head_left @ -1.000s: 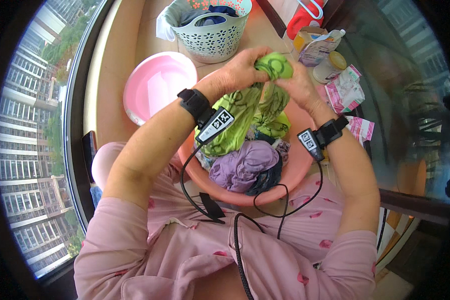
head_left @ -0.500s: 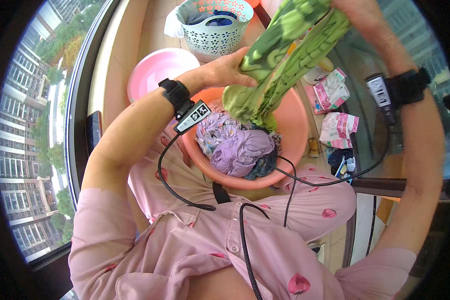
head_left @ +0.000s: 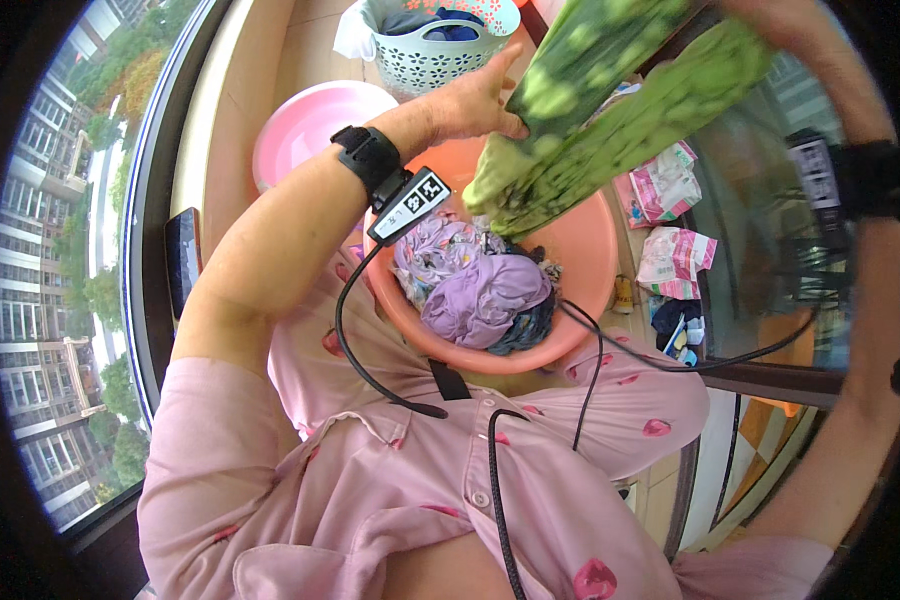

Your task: The person sits cross-legged on the floor and hand-washes clothes in a pink basin. They scrub and rinse a green cloth, then a purple cloth, and place the green cloth into a smaller pink bowl.

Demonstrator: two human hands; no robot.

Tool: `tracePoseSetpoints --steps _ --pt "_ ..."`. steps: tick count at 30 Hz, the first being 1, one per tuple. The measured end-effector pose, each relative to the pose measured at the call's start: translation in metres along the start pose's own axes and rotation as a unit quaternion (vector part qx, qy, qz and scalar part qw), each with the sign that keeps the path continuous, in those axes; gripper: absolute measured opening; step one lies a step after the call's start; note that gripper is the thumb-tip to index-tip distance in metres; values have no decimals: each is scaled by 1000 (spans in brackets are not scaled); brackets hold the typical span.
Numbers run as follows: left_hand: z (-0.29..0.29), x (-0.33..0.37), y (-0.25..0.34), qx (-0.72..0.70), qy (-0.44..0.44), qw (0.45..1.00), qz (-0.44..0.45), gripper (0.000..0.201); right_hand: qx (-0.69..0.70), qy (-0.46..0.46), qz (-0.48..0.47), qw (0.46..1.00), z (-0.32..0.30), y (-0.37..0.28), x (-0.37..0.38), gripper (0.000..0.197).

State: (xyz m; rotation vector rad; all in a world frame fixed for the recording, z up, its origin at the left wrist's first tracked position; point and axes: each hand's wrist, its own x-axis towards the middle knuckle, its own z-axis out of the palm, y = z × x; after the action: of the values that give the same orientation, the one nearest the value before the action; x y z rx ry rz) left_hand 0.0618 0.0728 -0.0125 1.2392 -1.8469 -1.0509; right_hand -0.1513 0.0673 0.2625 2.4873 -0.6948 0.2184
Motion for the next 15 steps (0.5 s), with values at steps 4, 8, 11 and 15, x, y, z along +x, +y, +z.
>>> tracePoseSetpoints --steps 4,8,11,15 --pt "5 -8 -4 61 15 997 55 119 151 -214 52 964 142 -64 -34 52" --pt "29 -18 -18 171 -68 981 67 126 310 -218 61 923 249 -144 -89 47" --pt "44 -23 -31 138 -119 983 14 122 344 -279 121 889 264 -156 -100 46" --pt "57 -11 -27 41 -64 992 99 118 433 -155 113 881 226 -105 -83 46"
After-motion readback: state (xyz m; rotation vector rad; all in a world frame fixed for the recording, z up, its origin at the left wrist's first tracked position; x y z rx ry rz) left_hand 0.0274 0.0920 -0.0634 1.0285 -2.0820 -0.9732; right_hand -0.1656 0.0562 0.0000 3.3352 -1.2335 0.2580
